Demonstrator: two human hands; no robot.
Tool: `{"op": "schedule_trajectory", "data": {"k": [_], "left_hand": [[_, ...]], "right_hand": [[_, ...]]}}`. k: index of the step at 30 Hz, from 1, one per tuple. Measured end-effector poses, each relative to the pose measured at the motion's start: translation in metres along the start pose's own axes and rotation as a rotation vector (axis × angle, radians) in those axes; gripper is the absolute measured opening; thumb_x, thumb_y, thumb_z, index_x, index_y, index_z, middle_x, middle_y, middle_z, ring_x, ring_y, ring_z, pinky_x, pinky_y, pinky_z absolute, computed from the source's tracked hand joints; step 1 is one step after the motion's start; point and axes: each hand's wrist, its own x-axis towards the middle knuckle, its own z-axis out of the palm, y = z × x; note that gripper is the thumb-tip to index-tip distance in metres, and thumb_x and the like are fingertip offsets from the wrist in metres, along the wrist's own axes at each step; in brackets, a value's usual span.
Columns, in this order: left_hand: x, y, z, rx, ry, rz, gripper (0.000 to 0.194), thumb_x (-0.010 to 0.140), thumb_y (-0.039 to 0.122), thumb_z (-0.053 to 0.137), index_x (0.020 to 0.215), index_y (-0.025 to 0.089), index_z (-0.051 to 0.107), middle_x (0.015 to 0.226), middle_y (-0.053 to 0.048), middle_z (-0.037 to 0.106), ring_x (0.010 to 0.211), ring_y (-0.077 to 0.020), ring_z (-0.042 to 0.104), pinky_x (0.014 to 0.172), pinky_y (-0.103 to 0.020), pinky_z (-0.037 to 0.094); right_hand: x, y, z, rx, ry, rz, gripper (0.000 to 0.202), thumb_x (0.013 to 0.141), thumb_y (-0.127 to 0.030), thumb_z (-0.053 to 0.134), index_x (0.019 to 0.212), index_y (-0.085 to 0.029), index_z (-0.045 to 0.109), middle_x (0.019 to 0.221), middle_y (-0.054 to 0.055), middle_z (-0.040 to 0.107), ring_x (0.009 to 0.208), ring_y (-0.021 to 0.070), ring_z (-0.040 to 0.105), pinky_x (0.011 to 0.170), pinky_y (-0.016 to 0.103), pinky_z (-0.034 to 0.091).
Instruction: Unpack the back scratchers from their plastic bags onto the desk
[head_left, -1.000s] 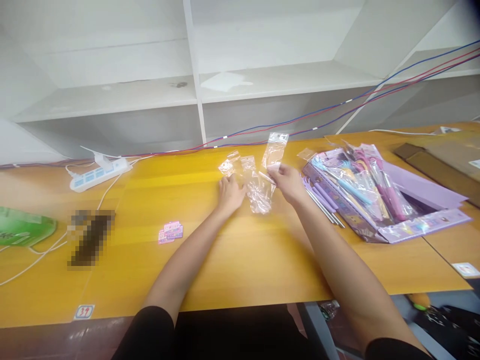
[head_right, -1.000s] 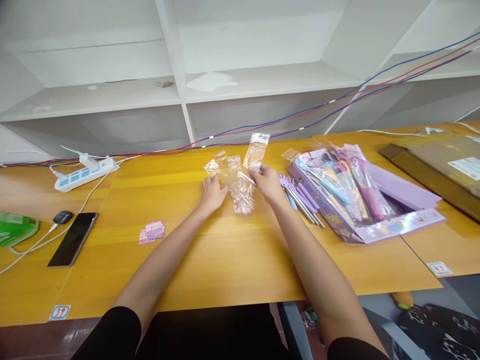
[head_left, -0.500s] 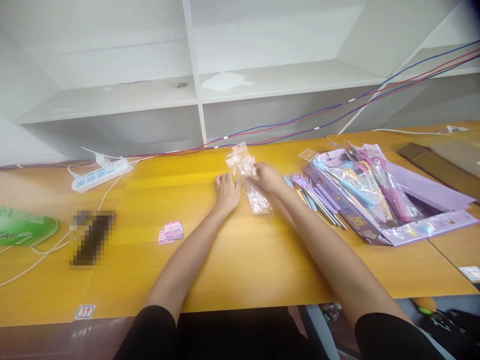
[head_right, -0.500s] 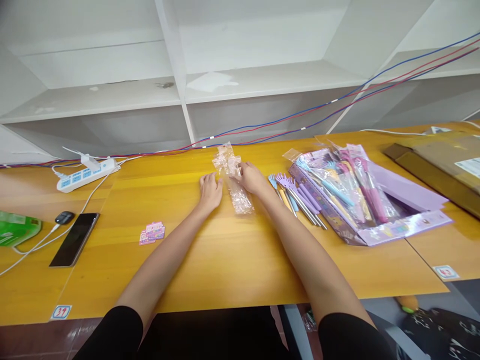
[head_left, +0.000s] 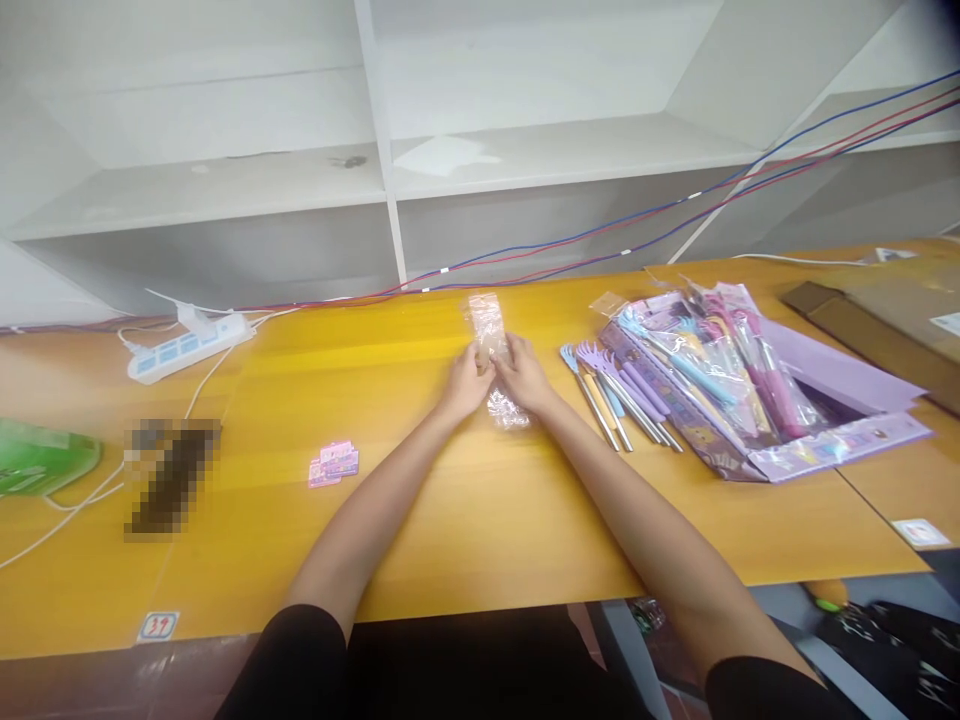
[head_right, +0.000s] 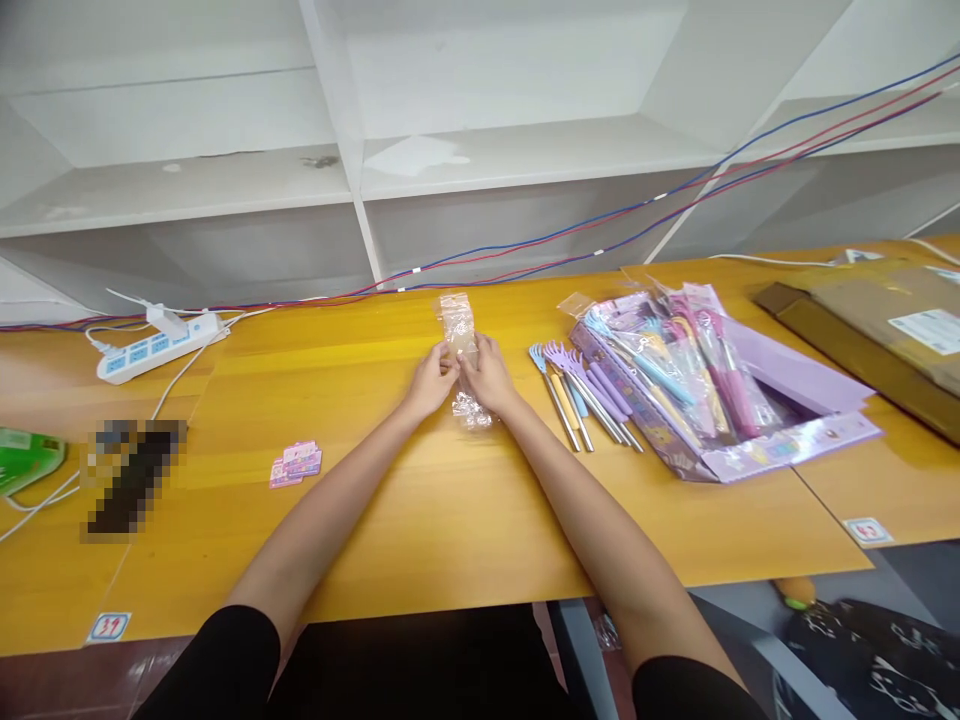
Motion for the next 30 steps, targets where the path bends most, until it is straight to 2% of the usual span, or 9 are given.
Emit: {"op": "schedule_trajectory", "data": {"k": [4, 7, 10, 13, 16, 18, 24, 28, 30], "left_hand": [[0.002, -0.005, -0.003, -0.038, 0.005, -0.014, 0.054, 0.097, 0.015, 0.062, 0.15, 0.016, 0.052, 0.144, -0.017, 0.068, 0.116, -0.0202, 0.073, 0.102, -0.032, 0.057], [0.002, -0.006, -0.009, 0.001, 0.067, -0.043, 0.046, 0.1, 0.016, 0.057, 0.146, 0.013, 0.056, 0.136, -0.017, 0.072, 0.12, -0.0221, 0.073, 0.106, -0.034, 0.056], [0.0, -0.003, -0.014, 0.076, 0.125, -0.054, 0.039, 0.103, 0.015, 0.048, 0.14, 0.014, 0.061, 0.136, -0.016, 0.072, 0.128, -0.0238, 0.069, 0.112, -0.037, 0.052], [-0.003, 0.002, -0.016, 0.167, 0.121, -0.007, 0.035, 0.104, 0.017, 0.046, 0.132, 0.017, 0.067, 0.138, -0.014, 0.072, 0.132, -0.0245, 0.065, 0.118, -0.039, 0.047], [-0.009, 0.007, -0.014, 0.257, 0.082, 0.079, 0.033, 0.103, 0.018, 0.048, 0.128, 0.016, 0.07, 0.142, -0.014, 0.069, 0.138, -0.0267, 0.058, 0.125, -0.043, 0.037], [-0.013, 0.01, -0.01, 0.299, 0.047, 0.134, 0.032, 0.104, 0.02, 0.048, 0.127, 0.017, 0.07, 0.143, -0.013, 0.069, 0.138, -0.0278, 0.055, 0.126, -0.046, 0.035], [-0.014, 0.015, 0.001, 0.337, -0.064, 0.239, 0.033, 0.103, 0.019, 0.047, 0.126, 0.02, 0.071, 0.136, -0.01, 0.073, 0.129, -0.0263, 0.061, 0.121, -0.045, 0.043], [-0.01, 0.016, 0.003, 0.327, -0.132, 0.304, 0.04, 0.101, 0.018, 0.051, 0.138, 0.019, 0.065, 0.147, -0.011, 0.067, 0.139, -0.0244, 0.058, 0.124, -0.043, 0.043], [-0.011, 0.015, 0.003, 0.327, -0.157, 0.339, 0.044, 0.101, 0.019, 0.052, 0.145, 0.017, 0.061, 0.153, -0.012, 0.063, 0.144, -0.0248, 0.055, 0.127, -0.044, 0.04]], "right_hand": [[-0.005, -0.012, -0.013, -0.065, -0.022, 0.059, 0.086, 0.102, -0.063, 0.045, 0.17, -0.013, 0.026, 0.168, 0.026, 0.032, 0.157, 0.0394, 0.034, 0.126, 0.058, 0.034], [-0.011, -0.03, -0.019, -0.273, -0.129, 0.105, 0.087, 0.102, -0.07, 0.042, 0.172, -0.021, 0.025, 0.171, 0.025, 0.025, 0.155, 0.045, 0.036, 0.122, 0.061, 0.036], [-0.016, -0.049, -0.014, -0.479, -0.218, 0.066, 0.08, 0.103, -0.066, 0.043, 0.17, -0.023, 0.032, 0.164, 0.026, 0.037, 0.148, 0.046, 0.044, 0.117, 0.06, 0.039], [-0.02, -0.057, -0.004, -0.568, -0.196, 0.029, 0.071, 0.106, -0.055, 0.043, 0.166, -0.019, 0.038, 0.159, 0.027, 0.043, 0.147, 0.0455, 0.042, 0.118, 0.059, 0.037], [-0.023, -0.053, 0.0, -0.572, -0.148, 0.017, 0.069, 0.108, -0.05, 0.037, 0.165, -0.011, 0.039, 0.162, 0.031, 0.038, 0.151, 0.0463, 0.035, 0.12, 0.059, 0.033], [-0.022, -0.046, -0.002, -0.569, -0.128, 0.001, 0.068, 0.109, -0.048, 0.036, 0.165, -0.01, 0.039, 0.162, 0.031, 0.037, 0.15, 0.0469, 0.036, 0.12, 0.059, 0.033], [-0.015, -0.021, -0.015, -0.552, -0.098, -0.051, 0.064, 0.105, -0.042, 0.046, 0.163, -0.016, 0.041, 0.161, 0.025, 0.044, 0.148, 0.0434, 0.041, 0.119, 0.059, 0.036], [-0.008, -0.015, -0.027, -0.543, -0.076, -0.036, 0.065, 0.105, -0.045, 0.045, 0.163, -0.016, 0.044, 0.158, 0.026, 0.046, 0.144, 0.0448, 0.044, 0.117, 0.061, 0.037], [-0.002, -0.013, -0.043, -0.526, -0.032, -0.059, 0.065, 0.106, -0.047, 0.045, 0.163, -0.015, 0.045, 0.159, 0.026, 0.045, 0.144, 0.0444, 0.045, 0.118, 0.061, 0.037]]}}
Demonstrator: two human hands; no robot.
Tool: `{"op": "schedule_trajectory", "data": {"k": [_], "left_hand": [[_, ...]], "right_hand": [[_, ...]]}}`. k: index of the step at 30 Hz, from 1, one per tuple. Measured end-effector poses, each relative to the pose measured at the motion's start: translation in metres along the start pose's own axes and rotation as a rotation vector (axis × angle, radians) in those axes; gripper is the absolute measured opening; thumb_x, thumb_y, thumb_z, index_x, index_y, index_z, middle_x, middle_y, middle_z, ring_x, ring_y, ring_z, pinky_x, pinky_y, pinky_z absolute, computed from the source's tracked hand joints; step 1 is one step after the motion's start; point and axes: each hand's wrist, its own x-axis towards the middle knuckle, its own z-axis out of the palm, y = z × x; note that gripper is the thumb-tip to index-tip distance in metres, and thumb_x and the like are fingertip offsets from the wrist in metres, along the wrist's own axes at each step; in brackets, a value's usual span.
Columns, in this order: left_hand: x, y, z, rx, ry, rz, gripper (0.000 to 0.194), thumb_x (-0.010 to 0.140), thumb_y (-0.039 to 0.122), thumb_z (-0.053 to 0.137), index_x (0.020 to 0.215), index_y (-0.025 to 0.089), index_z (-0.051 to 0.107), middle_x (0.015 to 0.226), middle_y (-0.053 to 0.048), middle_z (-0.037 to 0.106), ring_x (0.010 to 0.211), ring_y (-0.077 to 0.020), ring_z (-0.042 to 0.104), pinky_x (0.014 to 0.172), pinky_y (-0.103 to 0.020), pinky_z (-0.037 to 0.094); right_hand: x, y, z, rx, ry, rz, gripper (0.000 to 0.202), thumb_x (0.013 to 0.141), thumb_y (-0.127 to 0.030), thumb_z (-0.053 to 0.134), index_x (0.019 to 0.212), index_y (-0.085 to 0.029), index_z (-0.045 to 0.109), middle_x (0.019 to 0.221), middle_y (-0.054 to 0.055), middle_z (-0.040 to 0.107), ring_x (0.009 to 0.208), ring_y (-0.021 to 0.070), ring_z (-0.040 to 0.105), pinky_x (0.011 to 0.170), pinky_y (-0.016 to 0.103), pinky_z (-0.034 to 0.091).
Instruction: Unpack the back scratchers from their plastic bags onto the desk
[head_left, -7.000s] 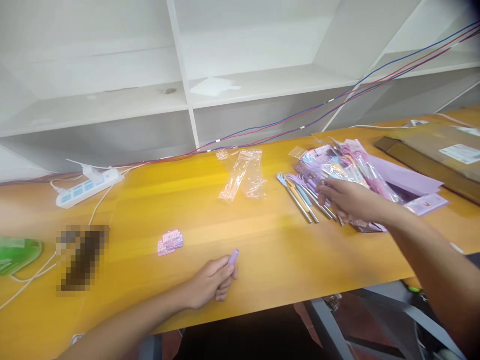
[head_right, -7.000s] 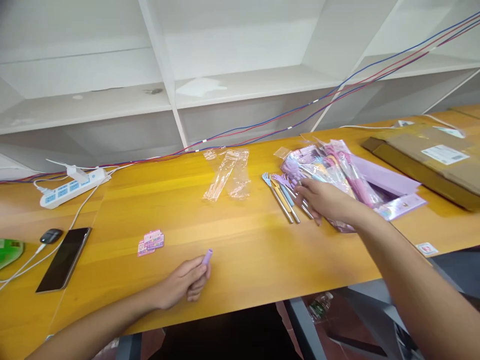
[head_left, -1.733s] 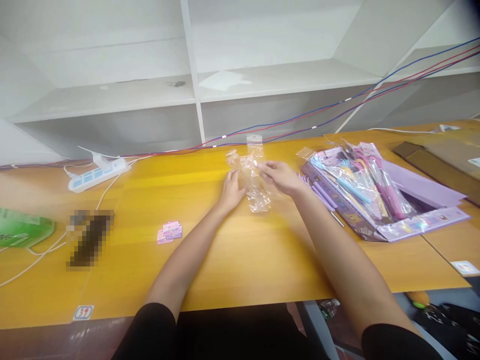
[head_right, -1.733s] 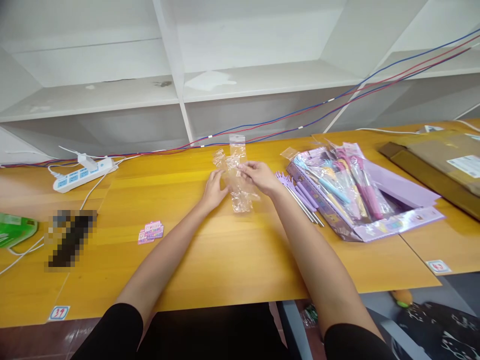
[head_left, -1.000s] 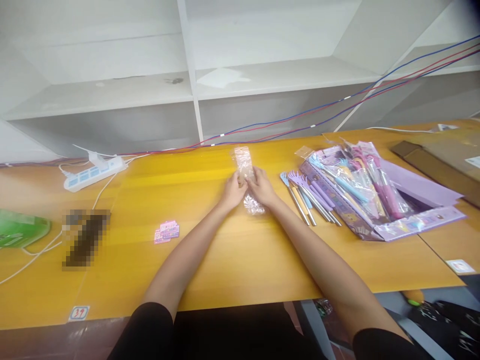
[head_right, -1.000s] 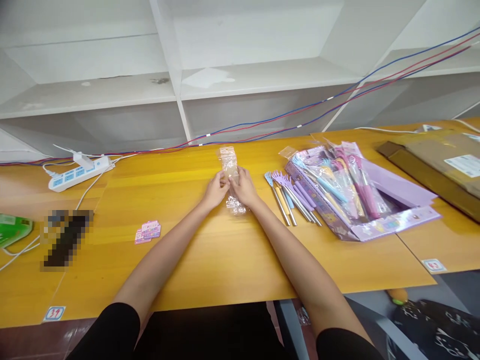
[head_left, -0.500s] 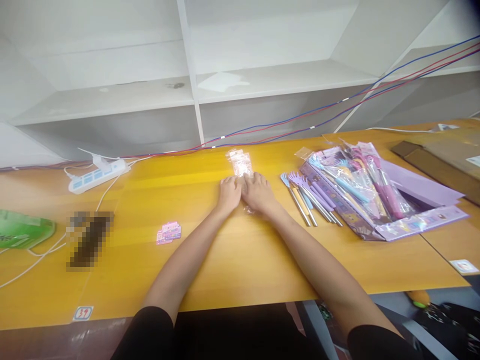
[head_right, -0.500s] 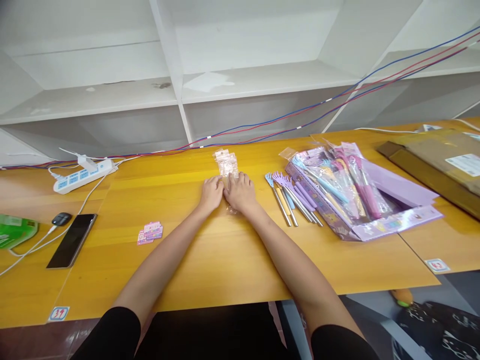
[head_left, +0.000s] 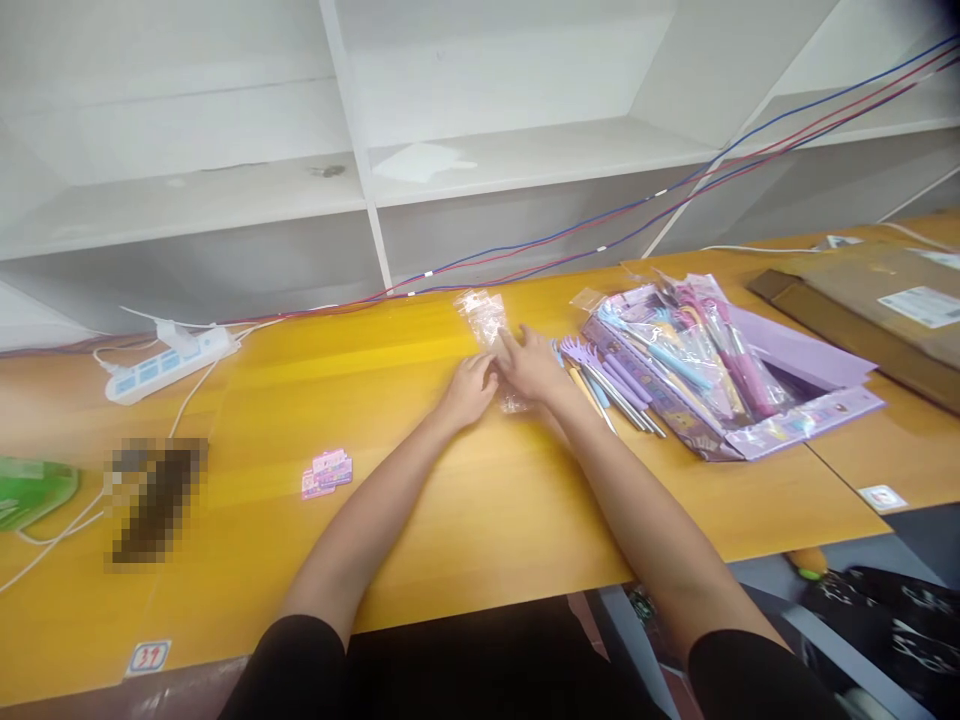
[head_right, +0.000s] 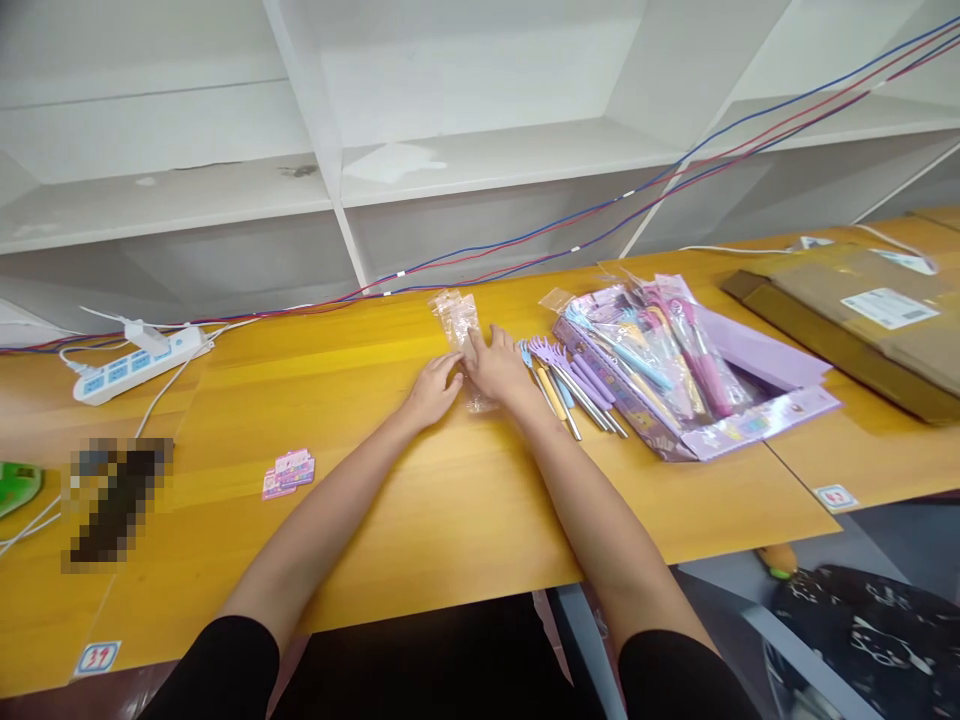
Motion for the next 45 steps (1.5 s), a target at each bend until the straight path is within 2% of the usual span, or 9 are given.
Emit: {"op": "schedule_trajectory", "data": {"k": [6, 10, 13, 19, 23, 28, 34, 39, 45], "left_hand": [[-0.006, -0.003, 0.003, 0.019, -0.025, 0.132, 0.043, 0.104, 0.021, 0.047, 0.145, 0.015, 0.059, 0.155, -0.014, 0.061, 0.147, -0.0252, 0.052, 0.128, -0.046, 0.039], [-0.006, -0.003, 0.002, 0.008, 0.035, 0.107, 0.042, 0.104, 0.018, 0.045, 0.143, 0.017, 0.061, 0.152, -0.012, 0.063, 0.144, -0.0239, 0.054, 0.127, -0.045, 0.041], [-0.006, -0.002, 0.0, -0.01, 0.089, 0.082, 0.042, 0.104, 0.016, 0.044, 0.141, 0.018, 0.063, 0.149, -0.01, 0.065, 0.142, -0.0226, 0.055, 0.126, -0.044, 0.042], [-0.009, -0.006, 0.0, 0.044, 0.189, -0.063, 0.045, 0.1, 0.015, 0.049, 0.144, 0.02, 0.061, 0.151, -0.014, 0.061, 0.144, -0.0286, 0.051, 0.127, -0.052, 0.038], [-0.014, -0.008, 0.0, 0.174, 0.219, -0.17, 0.041, 0.102, 0.023, 0.053, 0.141, 0.013, 0.062, 0.15, -0.019, 0.058, 0.149, -0.0344, 0.042, 0.128, -0.054, 0.031], [-0.019, -0.001, -0.002, 0.171, 0.126, -0.091, 0.04, 0.106, 0.028, 0.048, 0.141, 0.021, 0.066, 0.146, -0.013, 0.063, 0.144, -0.0315, 0.045, 0.129, -0.051, 0.031], [0.001, 0.001, 0.001, 0.168, 0.06, 0.029, 0.052, 0.102, 0.043, 0.06, 0.153, 0.045, 0.058, 0.171, -0.003, 0.039, 0.159, -0.0428, 0.027, 0.129, -0.068, 0.021], [0.015, 0.003, 0.016, 0.159, -0.06, 0.108, 0.041, 0.099, 0.045, 0.064, 0.139, 0.041, 0.073, 0.161, -0.004, 0.055, 0.157, -0.0467, 0.032, 0.13, -0.07, 0.017], [-0.005, 0.026, 0.043, 0.238, -0.074, 0.094, 0.045, 0.101, 0.044, 0.06, 0.145, 0.039, 0.068, 0.166, -0.004, 0.049, 0.159, -0.0471, 0.027, 0.131, -0.07, 0.013]], "right_hand": [[0.001, 0.091, -0.07, -0.112, 0.257, 0.188, 0.056, 0.106, -0.041, 0.044, 0.152, -0.012, 0.058, 0.145, 0.026, 0.057, 0.139, 0.0355, 0.049, 0.116, 0.05, 0.038], [-0.021, 0.156, -0.097, -0.249, 0.128, 0.399, 0.04, 0.095, -0.032, 0.057, 0.123, -0.01, 0.077, 0.129, 0.03, 0.065, 0.121, 0.0378, 0.06, 0.101, 0.051, 0.043], [-0.034, 0.174, -0.1, -0.257, 0.044, 0.399, 0.033, 0.087, -0.034, 0.067, 0.11, -0.015, 0.081, 0.122, 0.025, 0.068, 0.106, 0.0327, 0.065, 0.09, 0.044, 0.045], [-0.041, 0.177, -0.098, -0.301, 0.039, 0.462, 0.051, 0.082, -0.04, 0.077, 0.124, -0.013, 0.074, 0.124, 0.03, 0.065, 0.099, 0.0318, 0.066, 0.082, 0.041, 0.043], [-0.044, 0.177, -0.097, -0.284, 0.059, 0.539, 0.054, 0.078, -0.043, 0.08, 0.12, -0.011, 0.072, 0.097, 0.023, 0.072, 0.082, 0.0301, 0.063, 0.073, 0.039, 0.041], [-0.048, 0.173, -0.103, -0.259, 0.189, 0.498, 0.026, 0.083, -0.037, 0.071, 0.101, -0.018, 0.073, 0.096, 0.018, 0.07, 0.09, 0.03, 0.059, 0.082, 0.041, 0.041], [-0.054, 0.16, -0.118, -0.176, 0.373, 0.501, 0.023, 0.087, -0.037, 0.064, 0.104, -0.021, 0.065, 0.093, 0.012, 0.062, 0.092, 0.0279, 0.054, 0.083, 0.04, 0.04], [-0.064, 0.143, -0.123, -0.081, 0.402, 0.493, 0.017, 0.085, -0.035, 0.066, 0.095, -0.026, 0.056, 0.087, 0.007, 0.059, 0.092, 0.0272, 0.052, 0.081, 0.039, 0.039], [-0.071, 0.131, -0.127, -0.071, 0.449, 0.474, 0.018, 0.086, -0.035, 0.069, 0.096, -0.025, 0.057, 0.088, 0.007, 0.061, 0.096, 0.0272, 0.055, 0.084, 0.039, 0.042]]}}
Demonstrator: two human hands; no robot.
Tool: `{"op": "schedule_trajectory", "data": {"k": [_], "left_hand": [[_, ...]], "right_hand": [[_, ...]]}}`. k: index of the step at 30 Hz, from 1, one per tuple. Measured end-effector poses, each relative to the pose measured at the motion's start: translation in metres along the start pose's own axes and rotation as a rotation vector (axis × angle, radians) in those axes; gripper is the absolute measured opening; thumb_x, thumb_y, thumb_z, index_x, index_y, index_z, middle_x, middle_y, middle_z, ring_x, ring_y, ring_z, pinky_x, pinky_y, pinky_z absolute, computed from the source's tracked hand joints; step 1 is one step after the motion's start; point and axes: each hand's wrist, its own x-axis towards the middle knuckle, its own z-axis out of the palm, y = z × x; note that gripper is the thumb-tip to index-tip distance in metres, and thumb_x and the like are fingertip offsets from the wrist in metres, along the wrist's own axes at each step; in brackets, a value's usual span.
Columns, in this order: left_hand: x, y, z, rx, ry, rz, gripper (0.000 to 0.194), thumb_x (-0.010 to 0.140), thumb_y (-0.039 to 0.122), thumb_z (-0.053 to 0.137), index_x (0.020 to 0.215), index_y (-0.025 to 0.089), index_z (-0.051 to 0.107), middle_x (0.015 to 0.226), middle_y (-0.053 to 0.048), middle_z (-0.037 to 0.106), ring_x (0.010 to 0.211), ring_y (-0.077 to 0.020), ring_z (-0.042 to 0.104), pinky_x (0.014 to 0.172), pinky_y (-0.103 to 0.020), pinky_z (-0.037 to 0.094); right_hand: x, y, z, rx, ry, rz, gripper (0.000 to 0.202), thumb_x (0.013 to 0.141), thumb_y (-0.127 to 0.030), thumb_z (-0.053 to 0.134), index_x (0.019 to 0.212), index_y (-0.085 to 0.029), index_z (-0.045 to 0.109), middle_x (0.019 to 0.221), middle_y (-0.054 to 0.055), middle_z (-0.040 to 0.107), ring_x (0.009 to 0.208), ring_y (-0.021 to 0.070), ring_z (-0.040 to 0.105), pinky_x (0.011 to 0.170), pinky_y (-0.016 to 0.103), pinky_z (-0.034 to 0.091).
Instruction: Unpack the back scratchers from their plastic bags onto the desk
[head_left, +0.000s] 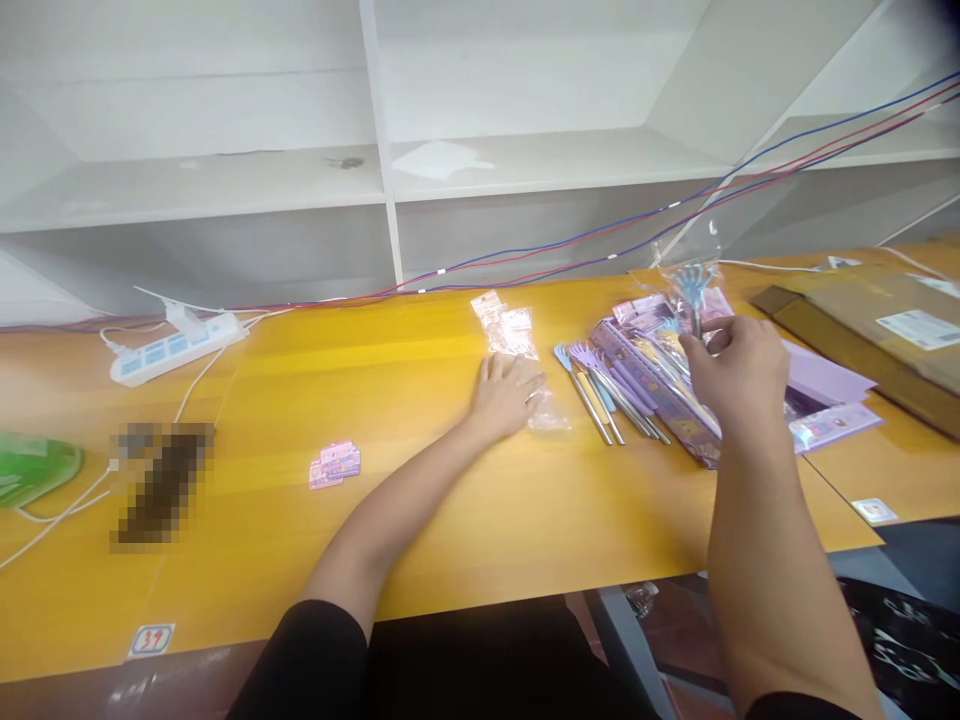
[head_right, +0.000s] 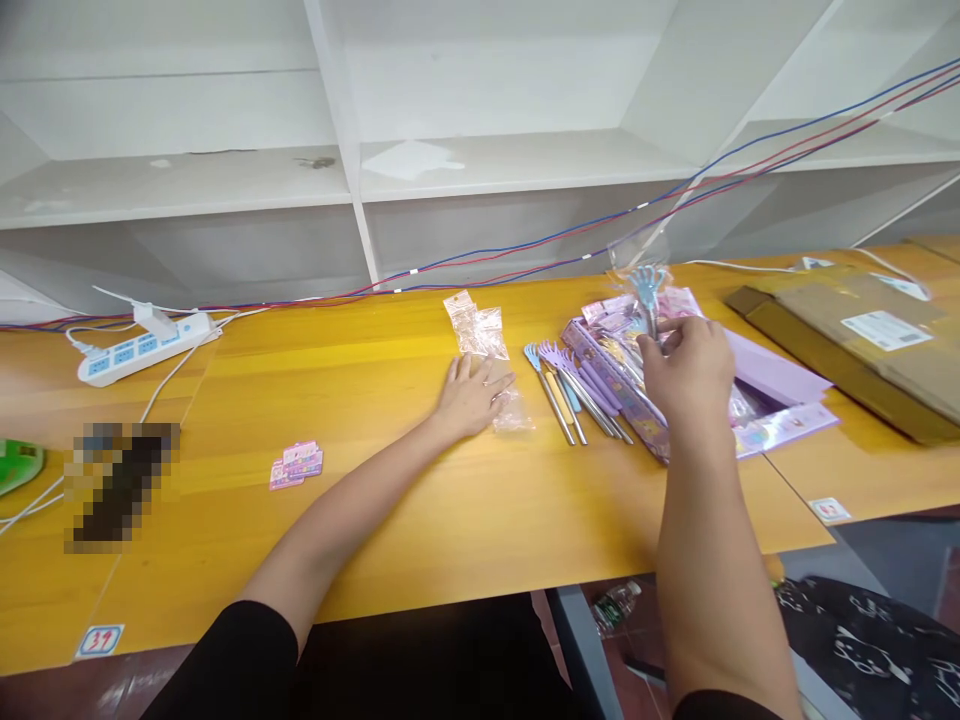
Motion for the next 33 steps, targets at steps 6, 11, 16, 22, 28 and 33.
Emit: {"op": "schedule_trajectory", "data": {"k": [6, 11, 16, 22, 28, 33], "left_hand": [[-0.003, 0.02, 0.007, 0.038, -0.022, 0.007, 0.049, 0.103, 0.047, 0.056, 0.15, 0.035, 0.065, 0.168, -0.006, 0.047, 0.159, -0.049, 0.025, 0.131, -0.07, 0.013], [0.002, 0.028, 0.002, 0.057, -0.043, 0.032, 0.052, 0.107, 0.046, 0.048, 0.158, 0.036, 0.056, 0.17, -0.008, 0.044, 0.159, -0.046, 0.029, 0.131, -0.067, 0.02], [0.002, 0.021, -0.024, -0.118, 0.093, 0.048, 0.054, 0.112, 0.04, 0.037, 0.163, 0.028, 0.049, 0.172, -0.011, 0.04, 0.161, -0.0374, 0.028, 0.131, -0.06, 0.026], [-0.044, -0.013, -0.08, -1.017, 0.258, -0.191, 0.055, 0.108, 0.059, 0.045, 0.141, 0.019, 0.064, 0.136, -0.015, 0.071, 0.12, -0.0271, 0.07, 0.106, -0.042, 0.056], [-0.113, -0.048, -0.104, -1.415, 0.23, -0.524, 0.058, 0.088, 0.066, 0.076, 0.112, 0.013, 0.071, 0.104, -0.014, 0.08, 0.095, -0.0241, 0.077, 0.089, -0.034, 0.06], [-0.131, -0.067, -0.101, -1.355, 0.25, -0.566, 0.056, 0.083, 0.058, 0.084, 0.115, 0.016, 0.064, 0.098, -0.008, 0.079, 0.077, -0.0194, 0.077, 0.072, -0.029, 0.062]], "right_hand": [[-0.003, -0.026, -0.018, 0.003, 0.068, 0.056, 0.02, 0.092, -0.033, 0.069, 0.108, -0.022, 0.064, 0.095, 0.01, 0.067, 0.096, 0.0268, 0.059, 0.089, 0.041, 0.043], [-0.003, -0.047, -0.029, 0.074, 0.103, 0.083, 0.03, 0.096, -0.034, 0.067, 0.123, -0.02, 0.061, 0.105, 0.01, 0.073, 0.087, 0.0252, 0.063, 0.084, 0.04, 0.044], [-0.014, -0.081, -0.024, 0.393, 0.106, 0.001, 0.024, 0.102, -0.035, 0.061, 0.118, -0.018, 0.059, 0.093, 0.007, 0.074, 0.081, 0.02, 0.066, 0.081, 0.035, 0.046], [-0.109, -0.168, 0.012, 0.993, -0.526, -0.151, 0.039, 0.104, -0.06, 0.052, 0.105, -0.022, 0.057, 0.083, 0.002, 0.068, 0.064, 0.0158, 0.061, 0.062, 0.03, 0.051], [-0.2, -0.222, 0.05, 1.117, -1.253, -0.203, 0.047, 0.098, -0.069, 0.061, 0.099, -0.022, 0.056, 0.071, 0.0, 0.068, 0.054, 0.0181, 0.065, 0.055, 0.031, 0.054], [-0.177, -0.217, 0.067, 0.911, -0.914, -0.396, 0.055, 0.11, -0.062, 0.043, 0.073, -0.022, 0.051, 0.064, 0.001, 0.059, 0.058, 0.0143, 0.056, 0.06, 0.028, 0.047]]}}
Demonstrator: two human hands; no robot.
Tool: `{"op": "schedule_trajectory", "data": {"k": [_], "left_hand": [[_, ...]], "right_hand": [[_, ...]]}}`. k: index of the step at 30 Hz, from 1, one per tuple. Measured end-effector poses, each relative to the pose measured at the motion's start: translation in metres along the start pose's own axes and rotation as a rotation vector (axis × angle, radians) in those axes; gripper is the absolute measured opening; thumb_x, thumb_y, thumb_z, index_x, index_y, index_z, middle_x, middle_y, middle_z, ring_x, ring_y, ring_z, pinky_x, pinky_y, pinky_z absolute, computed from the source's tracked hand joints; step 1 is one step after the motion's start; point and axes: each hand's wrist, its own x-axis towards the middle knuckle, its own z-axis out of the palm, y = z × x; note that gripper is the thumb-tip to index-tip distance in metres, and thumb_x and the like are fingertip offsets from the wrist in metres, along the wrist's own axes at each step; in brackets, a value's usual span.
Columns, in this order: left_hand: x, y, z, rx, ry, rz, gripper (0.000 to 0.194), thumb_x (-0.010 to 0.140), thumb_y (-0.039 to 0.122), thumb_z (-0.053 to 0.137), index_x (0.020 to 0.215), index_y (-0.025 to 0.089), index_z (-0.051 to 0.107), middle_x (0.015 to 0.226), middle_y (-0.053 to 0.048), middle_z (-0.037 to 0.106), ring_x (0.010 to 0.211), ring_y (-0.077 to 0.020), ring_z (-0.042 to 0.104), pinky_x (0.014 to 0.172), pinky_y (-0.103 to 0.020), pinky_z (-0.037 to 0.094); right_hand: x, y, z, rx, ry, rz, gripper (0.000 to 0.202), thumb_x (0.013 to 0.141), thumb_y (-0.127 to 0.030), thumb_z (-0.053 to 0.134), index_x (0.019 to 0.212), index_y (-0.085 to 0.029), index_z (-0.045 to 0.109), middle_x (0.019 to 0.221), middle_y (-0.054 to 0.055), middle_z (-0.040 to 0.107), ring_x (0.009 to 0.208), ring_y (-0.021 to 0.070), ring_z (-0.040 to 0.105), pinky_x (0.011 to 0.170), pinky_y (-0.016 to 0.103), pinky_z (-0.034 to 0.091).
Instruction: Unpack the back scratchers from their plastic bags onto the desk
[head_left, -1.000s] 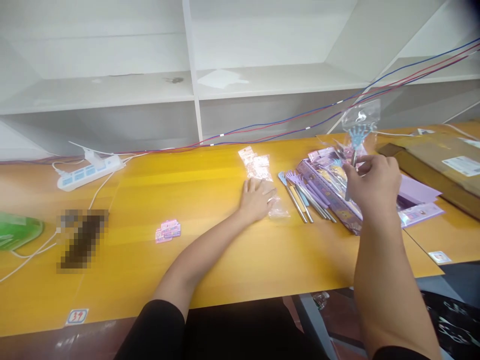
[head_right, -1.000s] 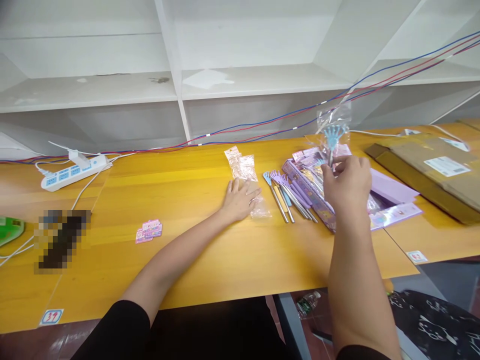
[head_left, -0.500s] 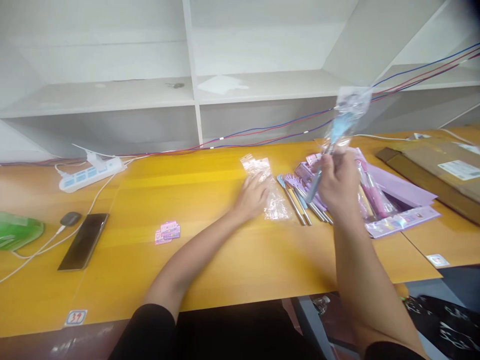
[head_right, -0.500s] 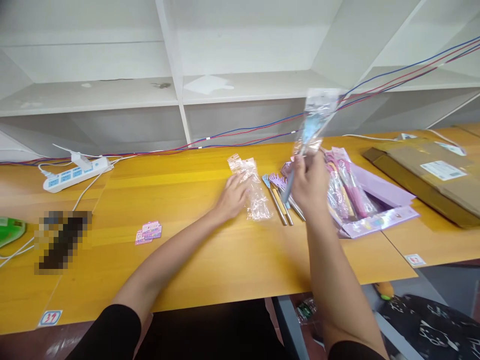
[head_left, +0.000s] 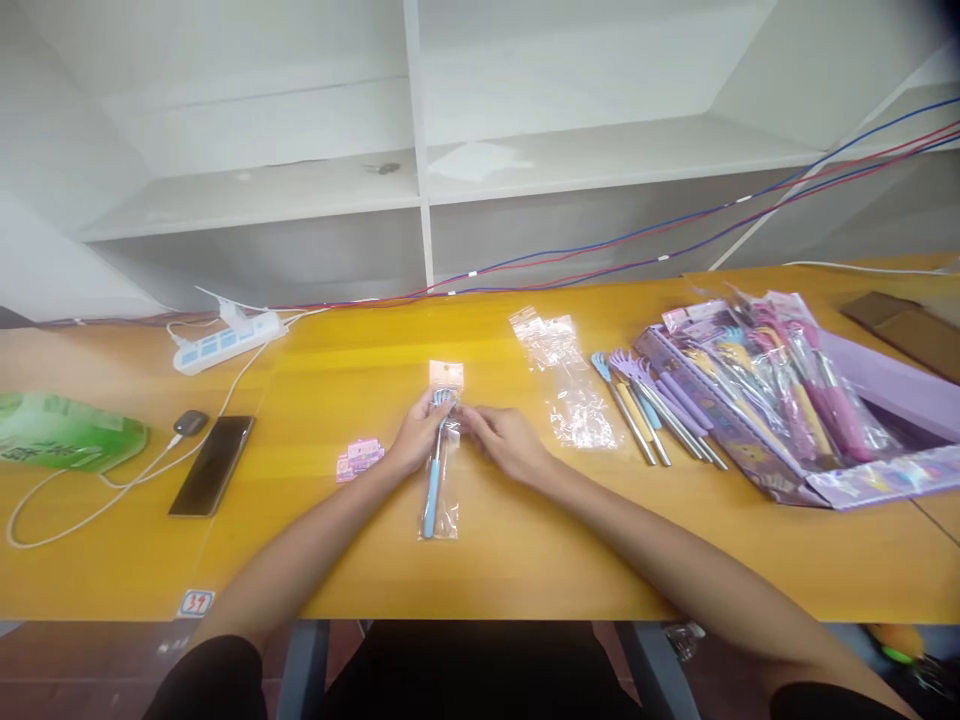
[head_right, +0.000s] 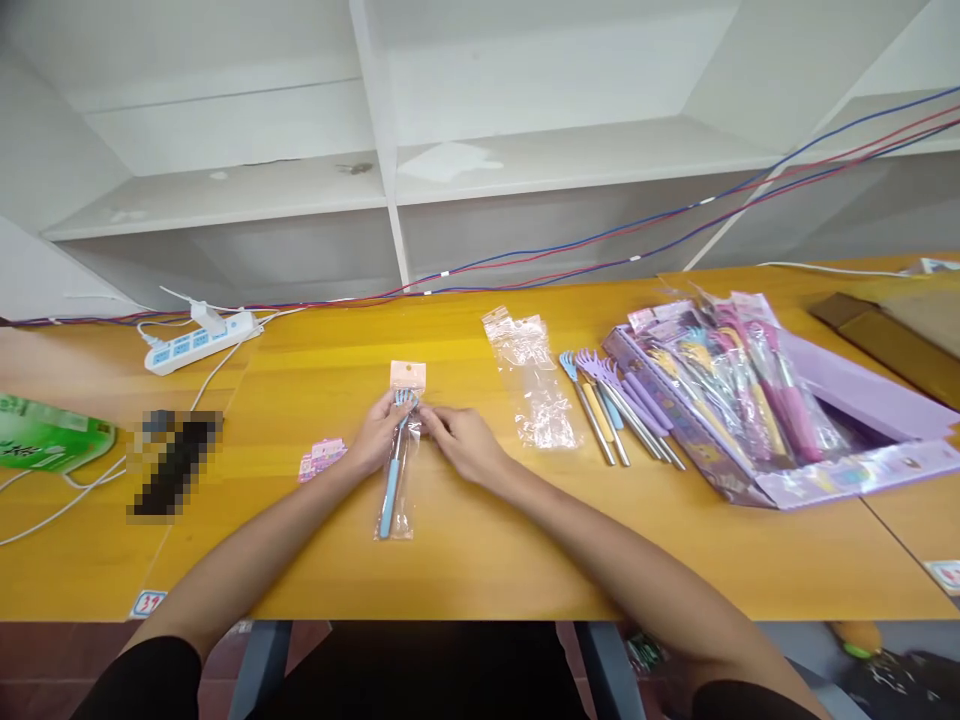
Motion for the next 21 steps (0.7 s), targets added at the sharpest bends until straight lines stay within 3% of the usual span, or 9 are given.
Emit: {"op": "schedule_trajectory", "data": {"k": [2, 4, 7, 9, 14, 18, 21], "left_hand": [[-0.001, 0.0, -0.001, -0.02, -0.085, -0.039, 0.059, 0.085, 0.053, 0.083, 0.125, 0.02, 0.057, 0.099, -0.006, 0.078, 0.069, -0.0195, 0.077, 0.065, -0.031, 0.063], [-0.004, 0.001, 0.0, -0.006, -0.188, -0.102, 0.055, 0.09, 0.056, 0.077, 0.127, 0.021, 0.054, 0.091, -0.003, 0.076, 0.061, -0.0206, 0.076, 0.056, -0.031, 0.062], [-0.01, 0.002, 0.002, 0.066, -0.271, -0.154, 0.052, 0.097, 0.064, 0.064, 0.122, 0.019, 0.055, 0.08, -0.001, 0.072, 0.049, -0.0198, 0.072, 0.044, -0.027, 0.057], [-0.014, 0.001, 0.004, 0.109, -0.266, -0.166, 0.056, 0.098, 0.066, 0.063, 0.127, 0.019, 0.055, 0.077, -0.001, 0.072, 0.047, -0.0198, 0.071, 0.042, -0.027, 0.056], [-0.016, -0.001, 0.005, 0.22, -0.223, -0.14, 0.065, 0.098, 0.067, 0.063, 0.136, 0.015, 0.059, 0.061, -0.001, 0.07, 0.055, -0.0227, 0.075, 0.052, -0.028, 0.061], [-0.018, 0.001, 0.006, 0.273, -0.214, -0.103, 0.059, 0.099, 0.065, 0.062, 0.132, 0.015, 0.062, 0.063, 0.0, 0.07, 0.05, -0.0188, 0.071, 0.05, -0.025, 0.057], [-0.019, 0.004, 0.007, 0.278, -0.221, -0.096, 0.053, 0.1, 0.062, 0.063, 0.127, 0.016, 0.061, 0.07, 0.0, 0.071, 0.049, -0.0169, 0.07, 0.047, -0.025, 0.056]], "right_hand": [[0.008, 0.008, -0.008, -0.072, 0.242, -0.09, 0.043, 0.108, -0.056, 0.051, 0.081, -0.022, 0.052, 0.071, 0.0, 0.055, 0.062, 0.0147, 0.053, 0.059, 0.028, 0.046], [0.013, 0.017, -0.01, -0.065, 0.358, -0.212, 0.03, 0.105, -0.051, 0.059, 0.097, -0.022, 0.056, 0.086, 0.003, 0.058, 0.07, 0.0156, 0.055, 0.061, 0.029, 0.05], [0.014, 0.027, -0.007, -0.051, 0.315, -0.37, 0.022, 0.104, -0.042, 0.064, 0.116, -0.024, 0.061, 0.109, 0.009, 0.059, 0.084, 0.0171, 0.063, 0.067, 0.031, 0.059], [0.012, 0.031, -0.004, -0.069, 0.292, -0.392, 0.019, 0.105, -0.038, 0.064, 0.12, -0.025, 0.064, 0.115, 0.01, 0.059, 0.089, 0.0178, 0.065, 0.07, 0.032, 0.063], [0.011, 0.034, -0.005, -0.104, 0.264, -0.409, 0.018, 0.108, -0.033, 0.06, 0.123, -0.026, 0.067, 0.118, 0.01, 0.063, 0.093, 0.0187, 0.07, 0.078, 0.036, 0.067], [0.013, 0.034, -0.008, -0.162, 0.251, -0.488, 0.016, 0.109, -0.031, 0.057, 0.116, -0.025, 0.07, 0.109, 0.01, 0.069, 0.104, 0.023, 0.07, 0.091, 0.041, 0.064], [0.012, 0.035, -0.009, -0.134, 0.224, -0.45, 0.017, 0.109, -0.032, 0.056, 0.114, -0.025, 0.071, 0.108, 0.009, 0.07, 0.1, 0.0222, 0.071, 0.09, 0.041, 0.064]]}}
